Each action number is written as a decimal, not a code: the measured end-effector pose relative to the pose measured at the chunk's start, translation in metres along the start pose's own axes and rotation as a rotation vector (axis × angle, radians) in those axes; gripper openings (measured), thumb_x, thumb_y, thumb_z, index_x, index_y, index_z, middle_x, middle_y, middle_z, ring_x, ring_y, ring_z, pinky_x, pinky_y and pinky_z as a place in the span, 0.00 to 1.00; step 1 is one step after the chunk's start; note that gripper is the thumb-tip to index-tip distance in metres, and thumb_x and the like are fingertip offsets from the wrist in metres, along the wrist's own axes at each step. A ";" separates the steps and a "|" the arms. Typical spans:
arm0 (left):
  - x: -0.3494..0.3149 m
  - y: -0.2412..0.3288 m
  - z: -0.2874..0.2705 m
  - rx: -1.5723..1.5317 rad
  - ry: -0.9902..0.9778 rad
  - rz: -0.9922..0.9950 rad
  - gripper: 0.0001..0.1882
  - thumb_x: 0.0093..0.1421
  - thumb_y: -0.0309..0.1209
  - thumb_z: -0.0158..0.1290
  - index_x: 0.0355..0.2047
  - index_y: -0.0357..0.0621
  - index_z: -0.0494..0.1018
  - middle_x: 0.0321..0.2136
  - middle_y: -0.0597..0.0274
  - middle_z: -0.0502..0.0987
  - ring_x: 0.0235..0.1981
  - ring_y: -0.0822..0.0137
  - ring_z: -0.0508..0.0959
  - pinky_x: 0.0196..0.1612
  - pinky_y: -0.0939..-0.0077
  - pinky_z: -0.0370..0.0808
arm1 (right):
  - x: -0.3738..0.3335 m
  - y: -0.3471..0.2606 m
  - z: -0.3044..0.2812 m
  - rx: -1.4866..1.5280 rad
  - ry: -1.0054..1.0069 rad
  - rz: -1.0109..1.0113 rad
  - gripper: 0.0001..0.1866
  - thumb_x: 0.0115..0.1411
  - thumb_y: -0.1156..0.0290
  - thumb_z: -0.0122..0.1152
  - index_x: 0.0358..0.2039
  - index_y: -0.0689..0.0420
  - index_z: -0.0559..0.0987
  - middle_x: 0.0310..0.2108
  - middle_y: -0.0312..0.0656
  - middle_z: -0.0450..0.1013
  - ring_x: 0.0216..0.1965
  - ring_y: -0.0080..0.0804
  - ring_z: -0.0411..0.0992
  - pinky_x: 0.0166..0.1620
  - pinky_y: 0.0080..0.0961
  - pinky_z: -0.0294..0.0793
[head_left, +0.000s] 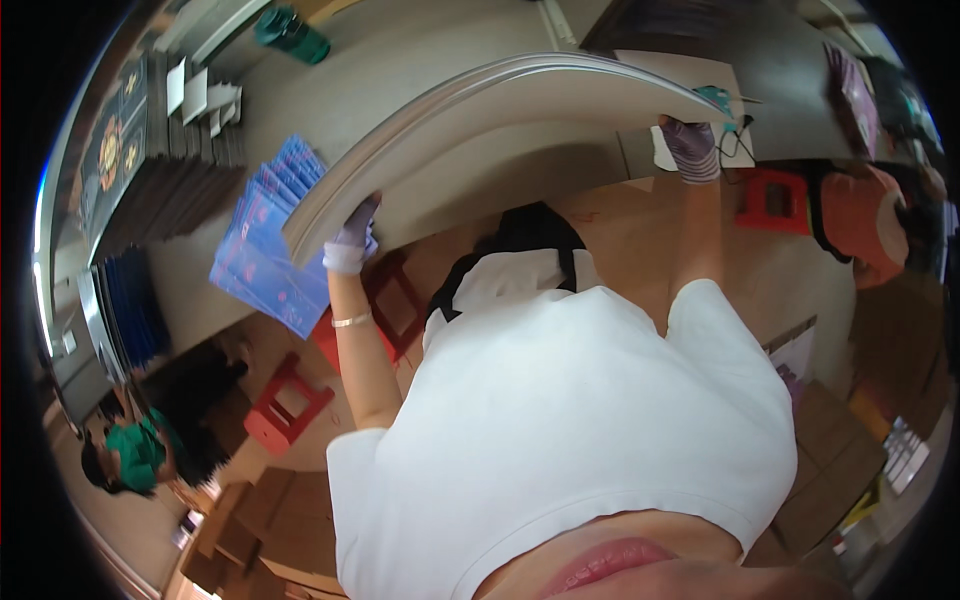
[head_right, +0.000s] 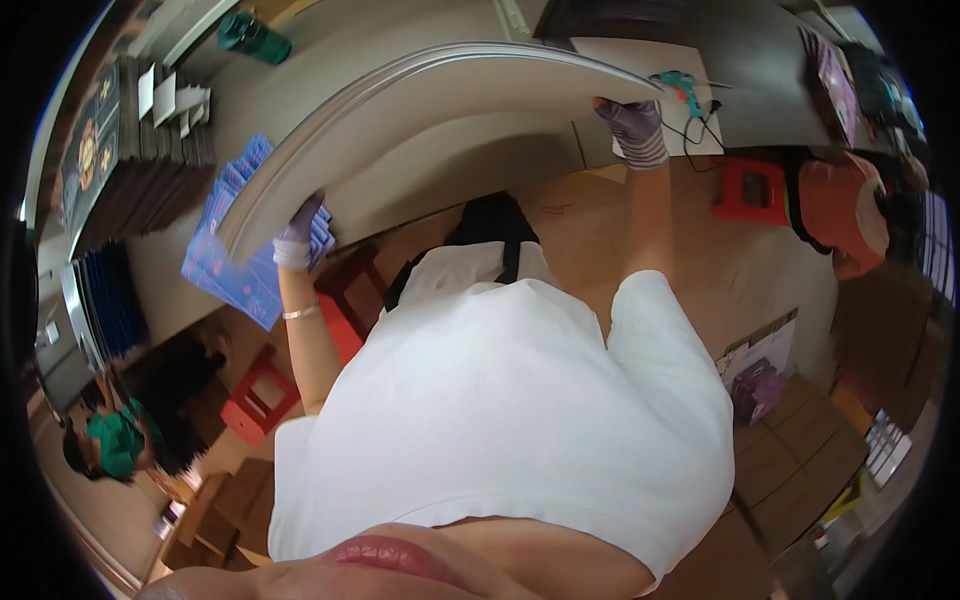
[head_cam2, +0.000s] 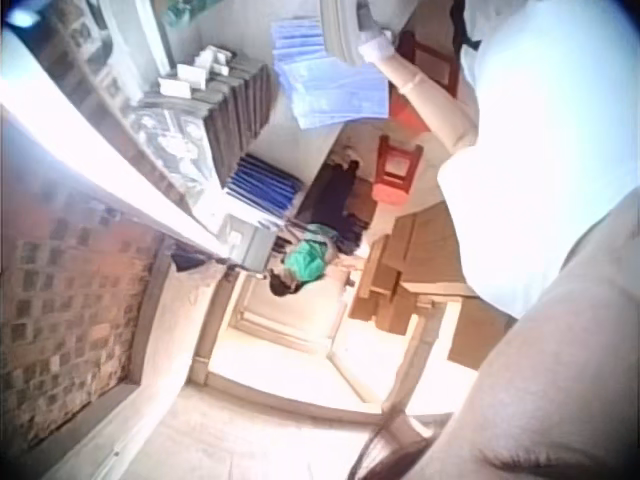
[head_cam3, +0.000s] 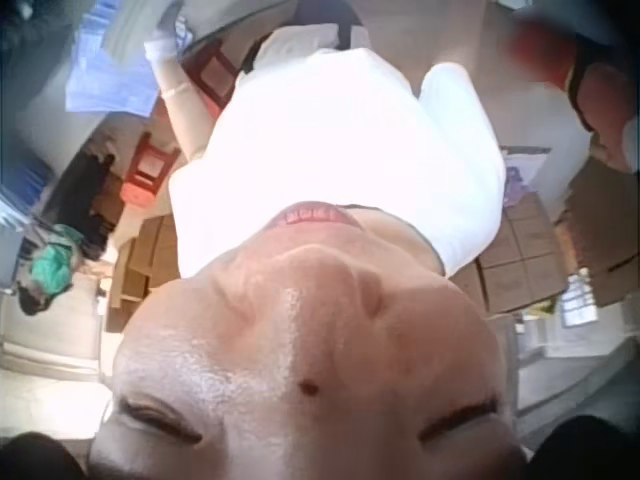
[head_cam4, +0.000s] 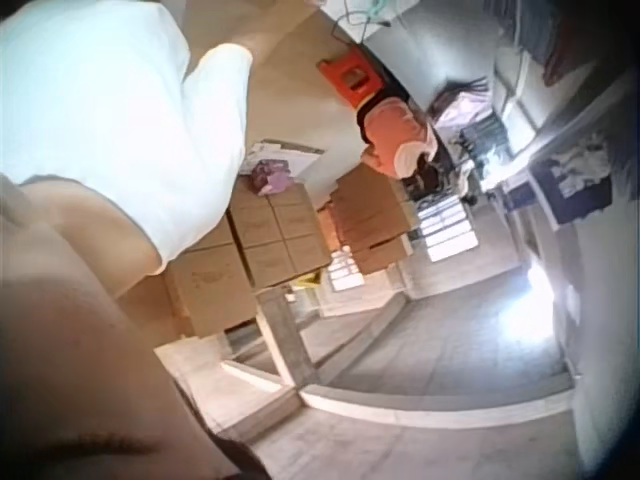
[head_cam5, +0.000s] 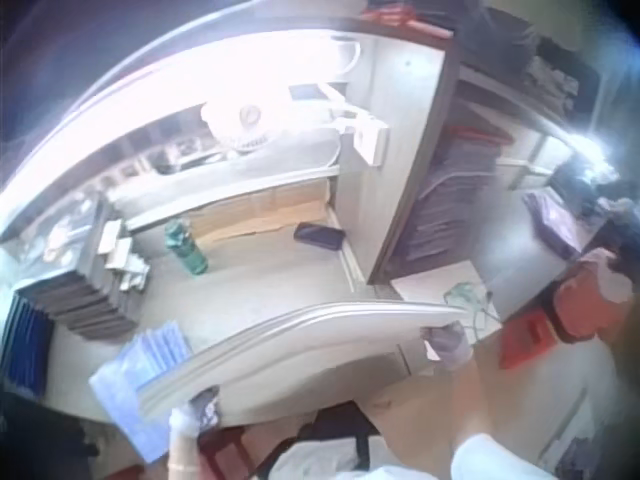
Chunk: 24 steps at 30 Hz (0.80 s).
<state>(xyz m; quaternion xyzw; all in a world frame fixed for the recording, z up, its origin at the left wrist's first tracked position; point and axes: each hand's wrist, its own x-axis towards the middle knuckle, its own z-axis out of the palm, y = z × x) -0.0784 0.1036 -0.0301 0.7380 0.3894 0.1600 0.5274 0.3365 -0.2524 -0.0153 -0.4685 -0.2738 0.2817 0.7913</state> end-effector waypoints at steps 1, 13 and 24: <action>0.005 0.014 0.011 0.010 0.060 0.153 0.09 0.56 0.33 0.62 0.29 0.39 0.79 0.24 0.59 0.80 0.28 0.64 0.78 0.34 0.69 0.75 | -0.008 0.011 0.001 -0.062 0.056 0.018 0.18 0.51 0.75 0.70 0.43 0.58 0.78 0.36 0.35 0.77 0.39 0.27 0.74 0.44 0.24 0.74; -0.001 -0.013 0.021 -0.448 0.091 0.172 0.19 0.50 0.30 0.69 0.40 0.38 0.76 0.34 0.59 0.80 0.36 0.67 0.79 0.40 0.72 0.77 | -0.031 0.058 0.051 -0.589 -0.205 0.261 0.24 0.51 0.75 0.71 0.49 0.62 0.75 0.48 0.41 0.75 0.45 0.30 0.73 0.49 0.27 0.73; 0.010 -0.036 0.061 -0.344 0.210 -0.161 0.20 0.52 0.26 0.65 0.43 0.31 0.74 0.39 0.57 0.80 0.35 0.68 0.79 0.42 0.73 0.77 | -0.043 0.092 0.025 -0.582 0.282 0.304 0.26 0.52 0.64 0.74 0.48 0.64 0.76 0.42 0.40 0.77 0.41 0.27 0.73 0.48 0.22 0.72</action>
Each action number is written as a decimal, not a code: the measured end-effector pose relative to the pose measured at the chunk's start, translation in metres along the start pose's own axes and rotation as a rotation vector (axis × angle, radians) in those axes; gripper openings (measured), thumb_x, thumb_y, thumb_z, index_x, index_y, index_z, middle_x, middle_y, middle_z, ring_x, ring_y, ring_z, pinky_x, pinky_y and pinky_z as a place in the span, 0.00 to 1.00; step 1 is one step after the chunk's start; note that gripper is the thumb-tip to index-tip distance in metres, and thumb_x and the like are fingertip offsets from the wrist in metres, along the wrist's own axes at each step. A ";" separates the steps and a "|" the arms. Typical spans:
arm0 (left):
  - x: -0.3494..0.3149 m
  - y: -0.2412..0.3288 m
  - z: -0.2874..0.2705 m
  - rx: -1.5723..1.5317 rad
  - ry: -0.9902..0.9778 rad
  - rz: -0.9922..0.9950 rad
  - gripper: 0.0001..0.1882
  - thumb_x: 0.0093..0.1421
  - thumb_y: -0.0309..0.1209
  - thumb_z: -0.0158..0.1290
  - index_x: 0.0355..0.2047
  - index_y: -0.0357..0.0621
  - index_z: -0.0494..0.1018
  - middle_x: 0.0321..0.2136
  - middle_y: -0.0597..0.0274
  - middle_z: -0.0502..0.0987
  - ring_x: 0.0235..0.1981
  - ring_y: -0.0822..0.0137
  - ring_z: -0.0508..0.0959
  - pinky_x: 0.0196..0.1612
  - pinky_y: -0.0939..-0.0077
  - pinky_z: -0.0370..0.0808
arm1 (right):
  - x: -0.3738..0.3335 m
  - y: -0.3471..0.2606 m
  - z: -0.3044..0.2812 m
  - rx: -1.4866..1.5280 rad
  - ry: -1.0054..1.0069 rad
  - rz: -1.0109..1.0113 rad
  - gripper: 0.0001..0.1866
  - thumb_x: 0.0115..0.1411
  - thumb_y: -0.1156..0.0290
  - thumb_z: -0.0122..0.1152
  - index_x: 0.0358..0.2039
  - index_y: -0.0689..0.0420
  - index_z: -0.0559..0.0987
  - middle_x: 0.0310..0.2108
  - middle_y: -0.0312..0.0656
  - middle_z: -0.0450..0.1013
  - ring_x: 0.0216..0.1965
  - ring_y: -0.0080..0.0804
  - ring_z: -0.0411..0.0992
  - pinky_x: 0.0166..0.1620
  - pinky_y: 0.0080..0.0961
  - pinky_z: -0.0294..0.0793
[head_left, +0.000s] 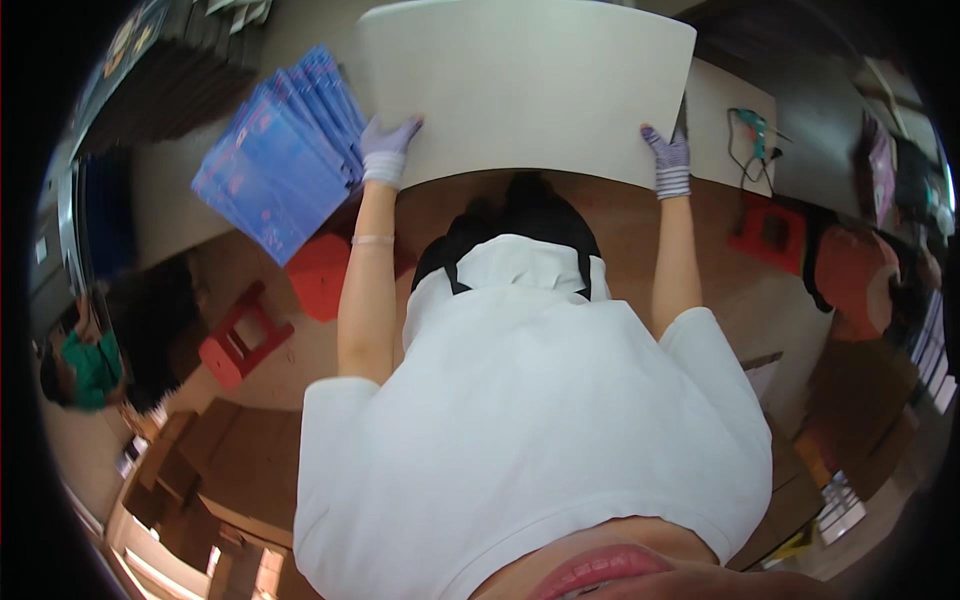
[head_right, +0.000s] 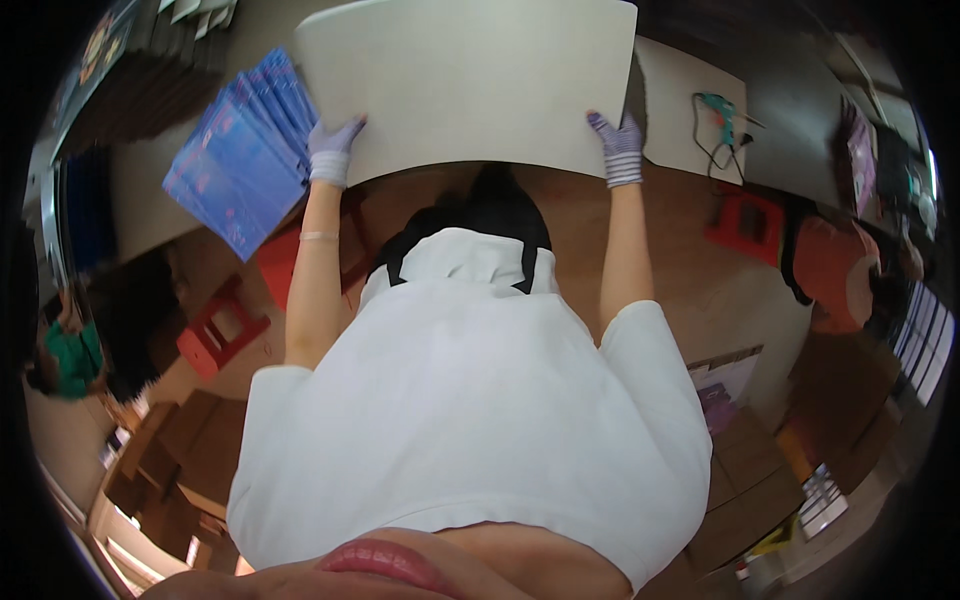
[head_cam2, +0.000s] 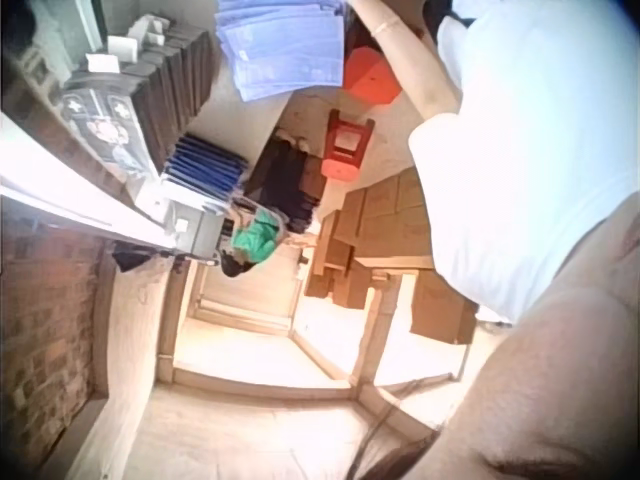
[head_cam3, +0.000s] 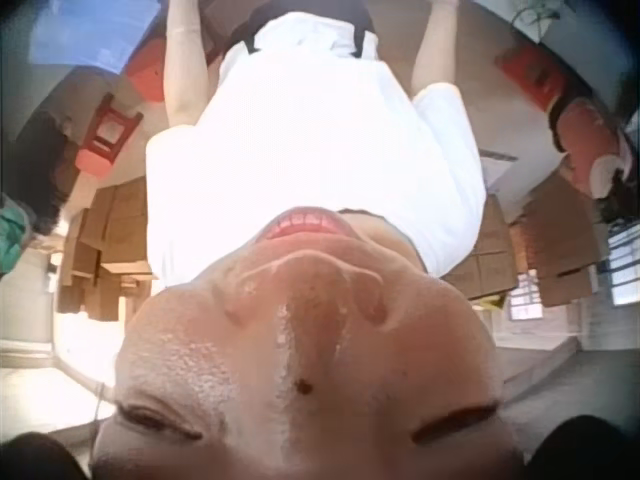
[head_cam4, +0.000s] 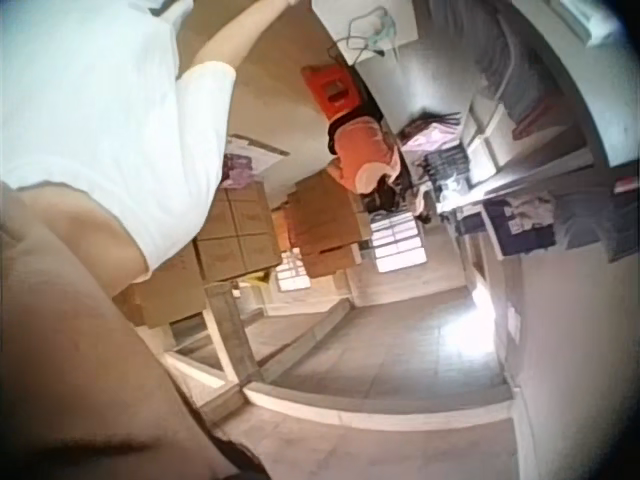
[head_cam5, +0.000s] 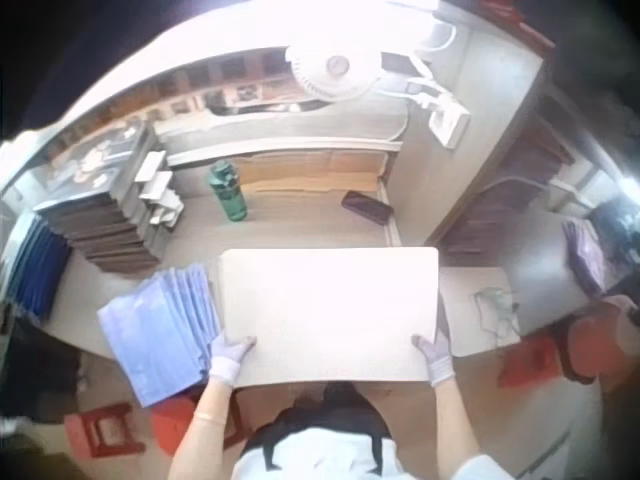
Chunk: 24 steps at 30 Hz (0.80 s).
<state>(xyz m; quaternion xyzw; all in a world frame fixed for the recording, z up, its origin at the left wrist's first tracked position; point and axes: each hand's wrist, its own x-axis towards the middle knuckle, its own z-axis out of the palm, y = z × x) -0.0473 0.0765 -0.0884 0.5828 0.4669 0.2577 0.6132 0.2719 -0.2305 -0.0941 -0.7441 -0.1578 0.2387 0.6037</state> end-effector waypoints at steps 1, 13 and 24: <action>0.013 0.001 0.001 0.259 -0.055 -0.032 0.24 0.51 0.30 0.66 0.45 0.31 0.74 0.40 0.55 0.80 0.35 0.67 0.80 0.43 0.73 0.77 | 0.012 0.011 -0.008 -0.049 -0.050 0.007 0.26 0.53 0.65 0.73 0.49 0.64 0.75 0.42 0.41 0.77 0.41 0.27 0.73 0.47 0.22 0.73; 0.033 -0.057 0.007 0.733 0.114 0.091 0.40 0.51 0.41 0.59 0.60 0.33 0.60 0.55 0.36 0.67 0.56 0.45 0.70 0.59 0.60 0.66 | 0.067 0.057 -0.001 -0.903 -0.050 -0.031 0.29 0.58 0.67 0.60 0.59 0.59 0.68 0.55 0.53 0.70 0.56 0.51 0.68 0.61 0.38 0.64; -0.015 -0.040 0.045 1.467 0.117 0.489 0.36 0.59 0.48 0.50 0.64 0.43 0.59 0.66 0.41 0.52 0.66 0.39 0.53 0.62 0.35 0.52 | 0.037 0.058 0.044 -1.258 0.271 -0.207 0.37 0.58 0.48 0.57 0.60 0.61 0.66 0.63 0.50 0.60 0.65 0.47 0.55 0.64 0.46 0.55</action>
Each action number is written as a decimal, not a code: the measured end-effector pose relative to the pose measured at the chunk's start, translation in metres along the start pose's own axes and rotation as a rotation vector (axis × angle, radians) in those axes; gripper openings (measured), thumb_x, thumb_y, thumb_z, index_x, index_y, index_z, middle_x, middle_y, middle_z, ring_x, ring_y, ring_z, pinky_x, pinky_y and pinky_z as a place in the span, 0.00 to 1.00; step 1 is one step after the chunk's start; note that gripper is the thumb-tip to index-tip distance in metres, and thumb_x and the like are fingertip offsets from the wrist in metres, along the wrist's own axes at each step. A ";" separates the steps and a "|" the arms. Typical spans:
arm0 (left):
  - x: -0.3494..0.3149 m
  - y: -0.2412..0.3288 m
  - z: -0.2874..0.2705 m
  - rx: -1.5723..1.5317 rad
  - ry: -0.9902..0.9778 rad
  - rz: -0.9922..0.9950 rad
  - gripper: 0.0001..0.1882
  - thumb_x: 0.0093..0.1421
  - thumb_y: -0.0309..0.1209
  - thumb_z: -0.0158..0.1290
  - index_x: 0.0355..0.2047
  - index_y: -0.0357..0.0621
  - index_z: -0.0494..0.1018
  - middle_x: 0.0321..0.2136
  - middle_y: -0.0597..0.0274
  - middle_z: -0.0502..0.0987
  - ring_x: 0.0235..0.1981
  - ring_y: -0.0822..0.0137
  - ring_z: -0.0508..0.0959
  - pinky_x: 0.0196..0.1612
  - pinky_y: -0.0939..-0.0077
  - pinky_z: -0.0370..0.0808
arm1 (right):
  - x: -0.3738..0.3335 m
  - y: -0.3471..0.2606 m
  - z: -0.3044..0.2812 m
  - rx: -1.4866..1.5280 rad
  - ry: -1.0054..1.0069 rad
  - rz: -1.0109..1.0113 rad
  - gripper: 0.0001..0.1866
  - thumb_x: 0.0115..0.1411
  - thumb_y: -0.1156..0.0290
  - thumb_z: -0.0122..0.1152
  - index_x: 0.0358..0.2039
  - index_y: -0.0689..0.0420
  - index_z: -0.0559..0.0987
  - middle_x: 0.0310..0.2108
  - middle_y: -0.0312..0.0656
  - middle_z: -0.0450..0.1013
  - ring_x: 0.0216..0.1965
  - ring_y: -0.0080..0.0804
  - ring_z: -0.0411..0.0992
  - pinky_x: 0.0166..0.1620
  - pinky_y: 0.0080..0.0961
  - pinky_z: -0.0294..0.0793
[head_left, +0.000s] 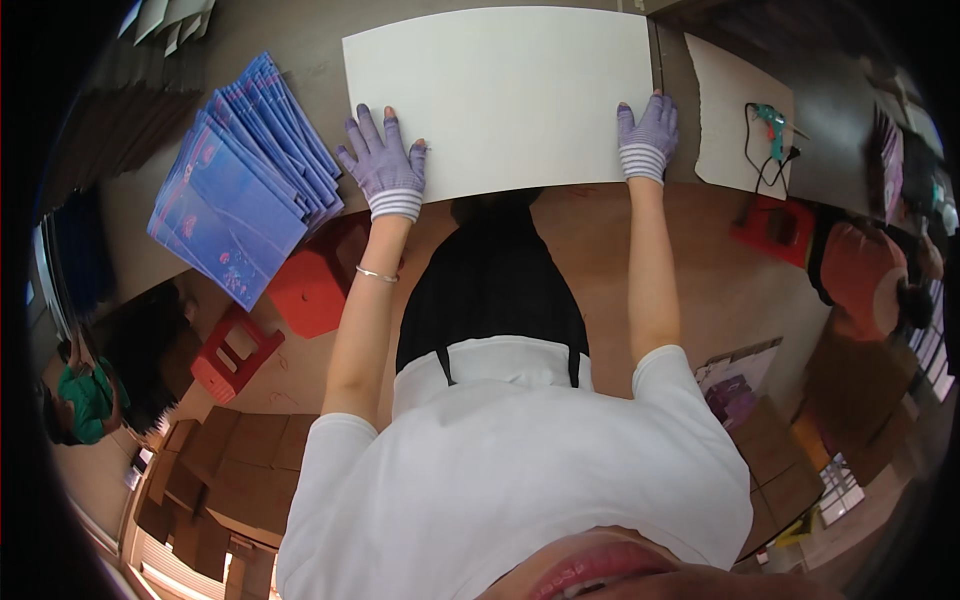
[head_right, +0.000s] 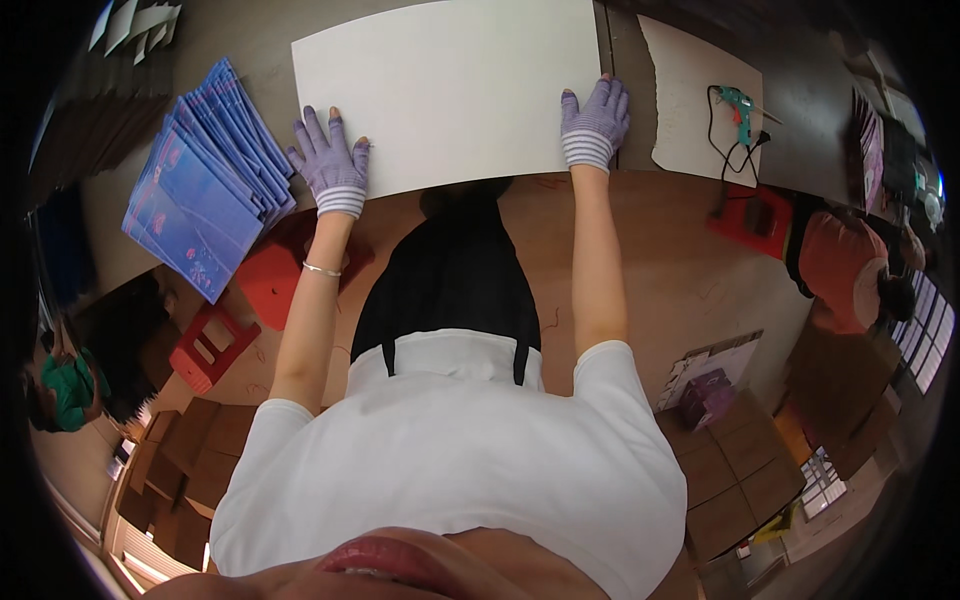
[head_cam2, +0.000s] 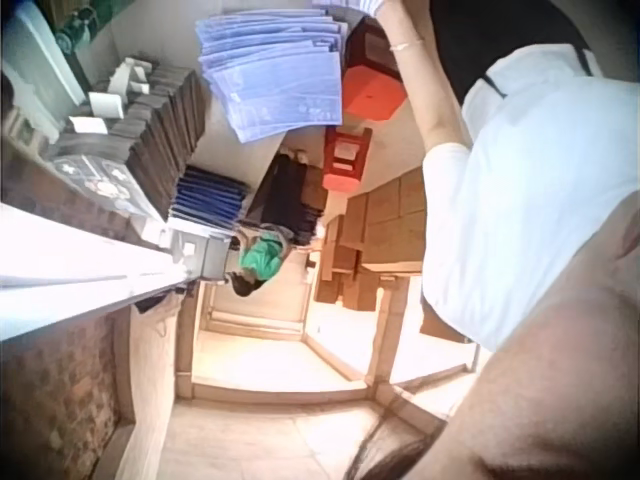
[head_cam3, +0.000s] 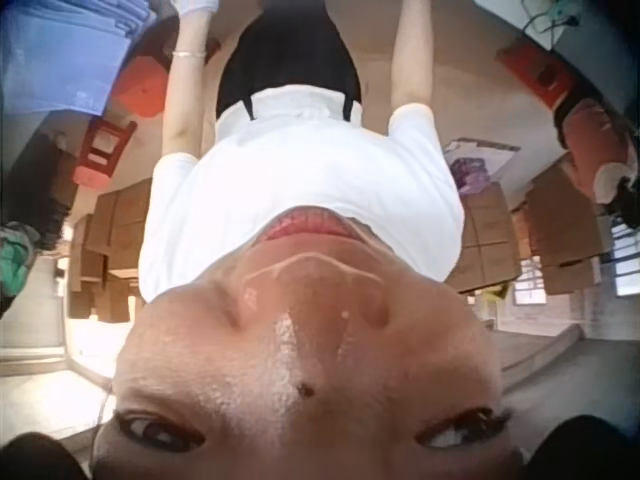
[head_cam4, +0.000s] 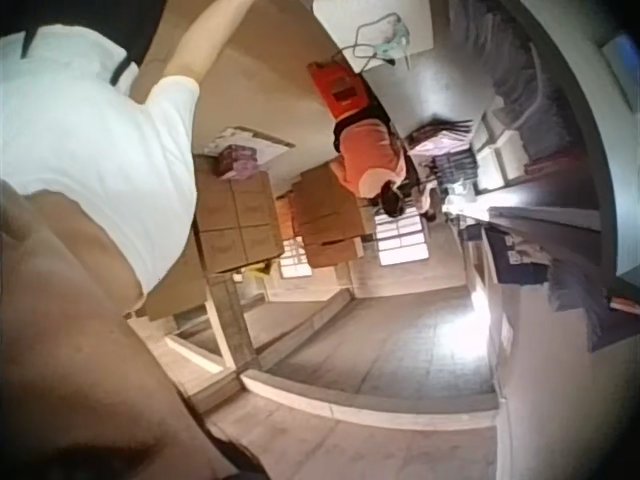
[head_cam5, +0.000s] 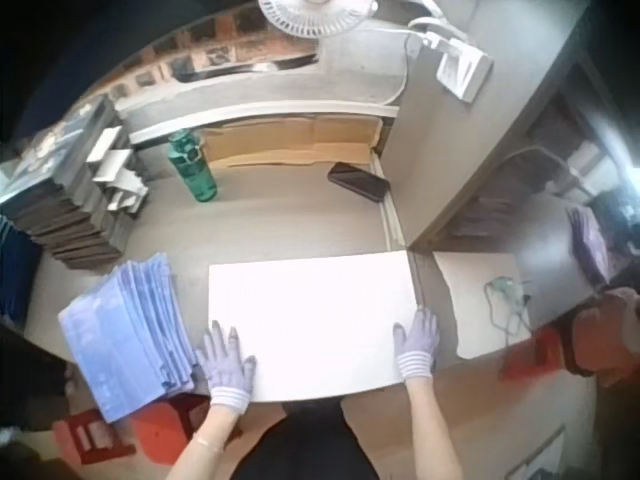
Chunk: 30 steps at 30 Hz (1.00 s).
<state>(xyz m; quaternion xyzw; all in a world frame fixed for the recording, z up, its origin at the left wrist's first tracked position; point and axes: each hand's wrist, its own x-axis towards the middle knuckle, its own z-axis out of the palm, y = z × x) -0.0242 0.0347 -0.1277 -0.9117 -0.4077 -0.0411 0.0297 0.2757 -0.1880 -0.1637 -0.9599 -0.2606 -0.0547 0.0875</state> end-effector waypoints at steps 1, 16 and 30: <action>-0.002 0.001 0.011 -0.034 0.019 0.006 0.35 0.60 0.48 0.49 0.64 0.44 0.59 0.67 0.41 0.51 0.67 0.39 0.51 0.62 0.33 0.51 | 0.001 0.000 -0.002 0.009 0.006 0.023 0.36 0.58 0.48 0.57 0.60 0.61 0.66 0.63 0.50 0.60 0.66 0.46 0.54 0.64 0.47 0.54; 0.003 -0.038 0.008 -0.802 0.304 -0.340 0.33 0.55 0.39 0.63 0.55 0.30 0.66 0.58 0.38 0.64 0.62 0.45 0.63 0.64 0.58 0.58 | -0.002 0.046 -0.101 1.377 0.037 0.148 0.12 0.60 0.81 0.58 0.45 0.63 0.74 0.37 0.38 0.73 0.39 0.25 0.72 0.45 0.21 0.74; 0.006 -0.008 -0.052 -0.834 0.096 -0.090 0.23 0.61 0.40 0.54 0.53 0.40 0.72 0.58 0.40 0.66 0.58 0.41 0.67 0.60 0.57 0.65 | 0.011 -0.039 -0.108 1.174 -0.444 -0.007 0.19 0.64 0.68 0.59 0.54 0.61 0.74 0.51 0.44 0.74 0.50 0.31 0.74 0.55 0.25 0.73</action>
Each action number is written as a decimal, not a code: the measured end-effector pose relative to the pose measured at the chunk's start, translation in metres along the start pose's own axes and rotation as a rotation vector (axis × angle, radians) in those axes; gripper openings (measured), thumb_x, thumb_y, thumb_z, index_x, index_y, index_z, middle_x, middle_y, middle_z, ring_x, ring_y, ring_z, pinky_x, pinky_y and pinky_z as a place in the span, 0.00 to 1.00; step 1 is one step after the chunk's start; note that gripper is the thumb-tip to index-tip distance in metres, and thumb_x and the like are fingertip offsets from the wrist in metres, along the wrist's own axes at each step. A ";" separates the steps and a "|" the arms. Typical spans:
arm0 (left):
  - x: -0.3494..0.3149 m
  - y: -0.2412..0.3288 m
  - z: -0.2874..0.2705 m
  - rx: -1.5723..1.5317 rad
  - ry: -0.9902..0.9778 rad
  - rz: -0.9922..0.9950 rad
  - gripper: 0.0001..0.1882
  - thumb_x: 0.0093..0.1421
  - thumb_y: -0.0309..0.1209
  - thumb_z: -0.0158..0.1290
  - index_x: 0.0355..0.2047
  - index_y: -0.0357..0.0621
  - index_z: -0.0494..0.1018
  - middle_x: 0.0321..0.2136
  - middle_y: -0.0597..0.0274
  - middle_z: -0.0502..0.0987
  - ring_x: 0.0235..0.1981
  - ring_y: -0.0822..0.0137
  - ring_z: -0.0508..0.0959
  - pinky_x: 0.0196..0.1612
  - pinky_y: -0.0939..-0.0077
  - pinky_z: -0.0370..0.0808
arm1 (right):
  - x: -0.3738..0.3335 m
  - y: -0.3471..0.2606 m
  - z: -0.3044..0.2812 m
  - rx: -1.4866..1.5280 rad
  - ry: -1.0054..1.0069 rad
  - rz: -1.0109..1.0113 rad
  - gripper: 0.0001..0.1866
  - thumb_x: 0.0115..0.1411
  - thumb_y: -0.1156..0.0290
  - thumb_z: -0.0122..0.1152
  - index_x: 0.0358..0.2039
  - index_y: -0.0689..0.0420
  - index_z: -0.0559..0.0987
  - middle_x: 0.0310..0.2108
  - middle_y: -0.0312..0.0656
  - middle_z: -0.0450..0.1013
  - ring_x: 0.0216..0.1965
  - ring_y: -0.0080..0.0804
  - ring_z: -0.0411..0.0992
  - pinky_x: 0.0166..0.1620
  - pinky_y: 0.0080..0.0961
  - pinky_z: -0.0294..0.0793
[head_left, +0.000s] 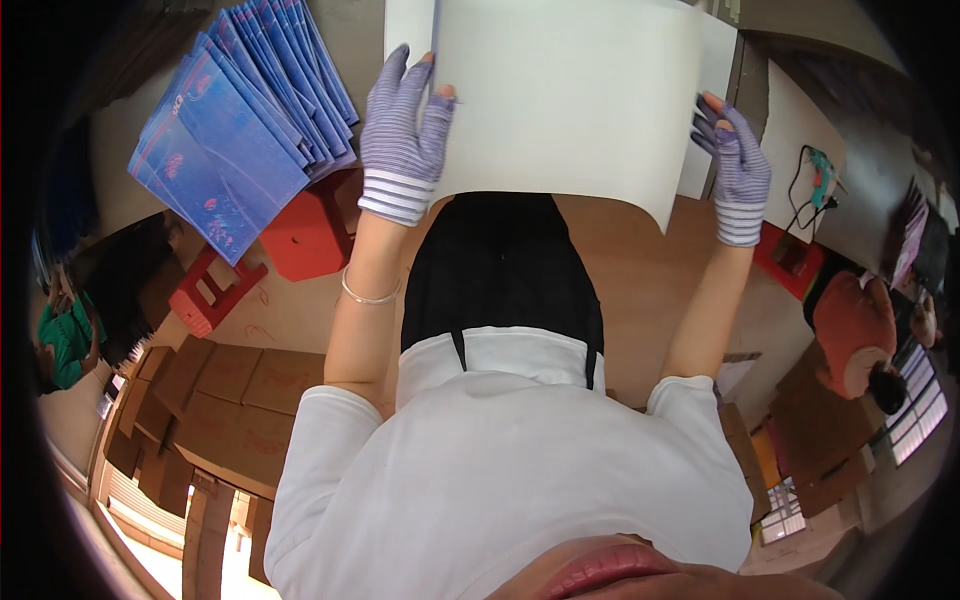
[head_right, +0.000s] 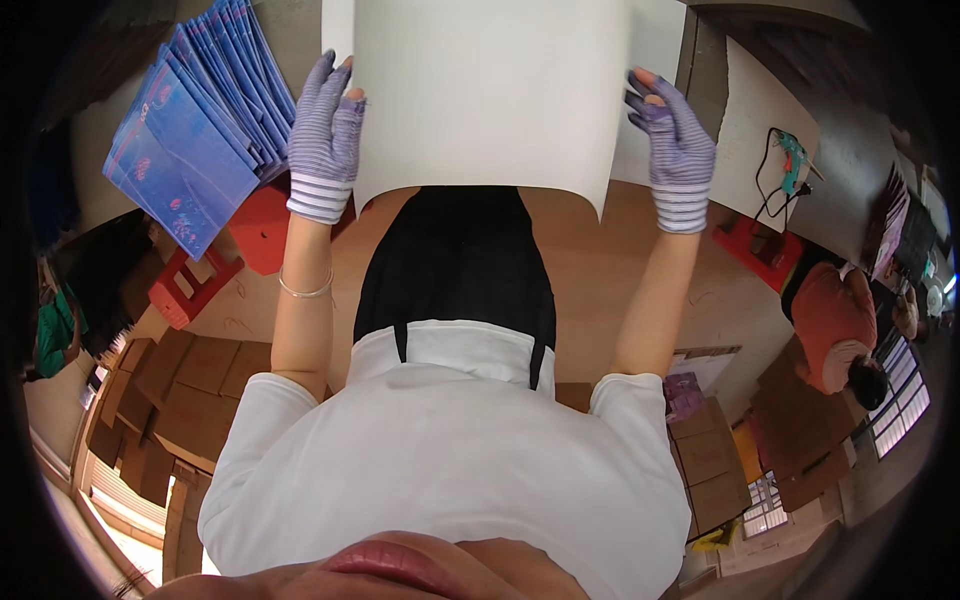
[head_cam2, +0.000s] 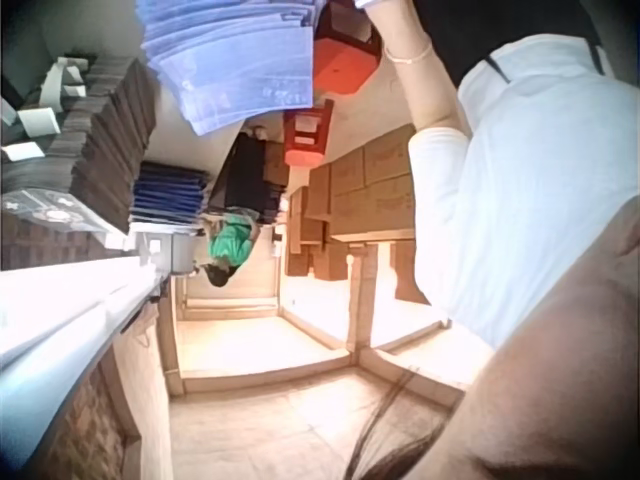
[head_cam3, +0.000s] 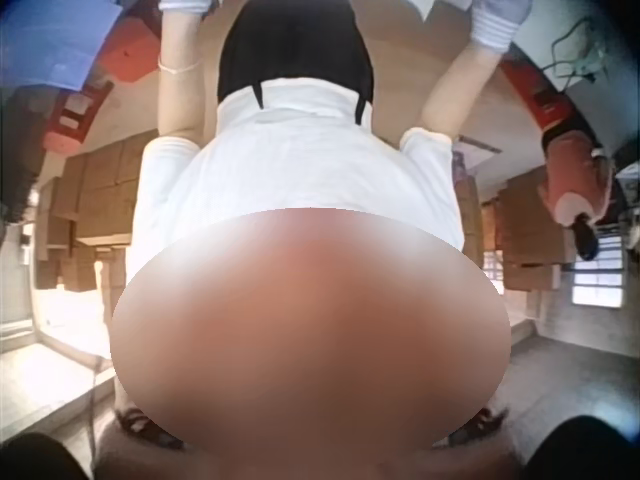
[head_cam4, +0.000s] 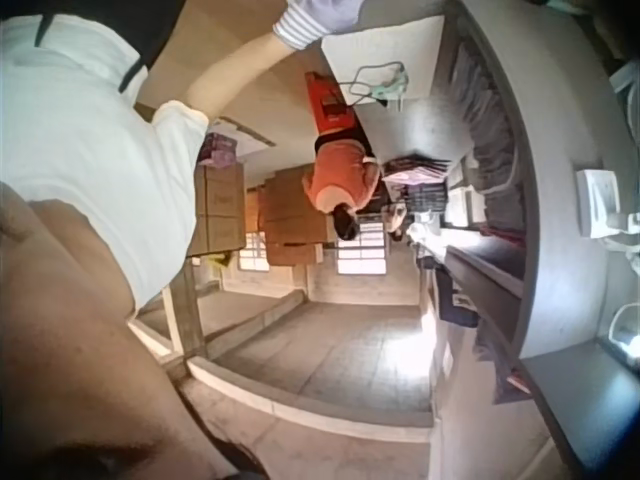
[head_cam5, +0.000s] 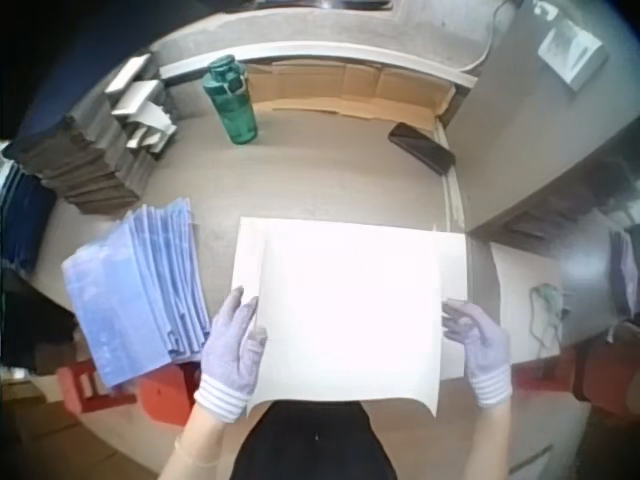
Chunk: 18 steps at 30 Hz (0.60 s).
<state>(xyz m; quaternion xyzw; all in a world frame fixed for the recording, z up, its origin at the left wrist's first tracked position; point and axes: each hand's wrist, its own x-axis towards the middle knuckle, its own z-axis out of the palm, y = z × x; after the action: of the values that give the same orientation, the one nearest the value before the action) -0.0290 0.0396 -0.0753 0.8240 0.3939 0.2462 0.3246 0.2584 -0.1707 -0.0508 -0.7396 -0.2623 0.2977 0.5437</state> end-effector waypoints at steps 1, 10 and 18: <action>0.002 0.004 0.007 0.045 -0.011 0.068 0.24 0.61 0.41 0.53 0.55 0.42 0.72 0.60 0.40 0.64 0.59 0.39 0.65 0.61 0.55 0.63 | 0.001 0.005 0.008 0.024 -0.042 -0.126 0.21 0.64 0.66 0.59 0.56 0.59 0.73 0.52 0.44 0.74 0.52 0.33 0.73 0.56 0.27 0.72; 0.012 0.007 0.083 0.378 -0.208 0.250 0.29 0.57 0.48 0.55 0.59 0.57 0.69 0.68 0.51 0.52 0.68 0.41 0.49 0.66 0.38 0.46 | 0.010 0.046 0.076 -0.422 0.007 -0.327 0.36 0.62 0.50 0.57 0.66 0.50 0.60 0.67 0.50 0.54 0.66 0.48 0.57 0.64 0.37 0.61; 0.013 0.004 0.094 0.485 -0.271 0.276 0.30 0.57 0.48 0.55 0.60 0.59 0.69 0.67 0.55 0.55 0.69 0.45 0.50 0.66 0.36 0.45 | 0.027 0.076 0.099 -0.752 0.104 -0.484 0.34 0.62 0.50 0.56 0.64 0.51 0.63 0.67 0.50 0.55 0.67 0.53 0.53 0.67 0.45 0.52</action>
<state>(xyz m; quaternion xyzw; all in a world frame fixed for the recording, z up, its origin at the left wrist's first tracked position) 0.0427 0.0158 -0.1331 0.9484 0.2786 0.0746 0.1315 0.2104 -0.1081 -0.1512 -0.8172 -0.4898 0.0085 0.3037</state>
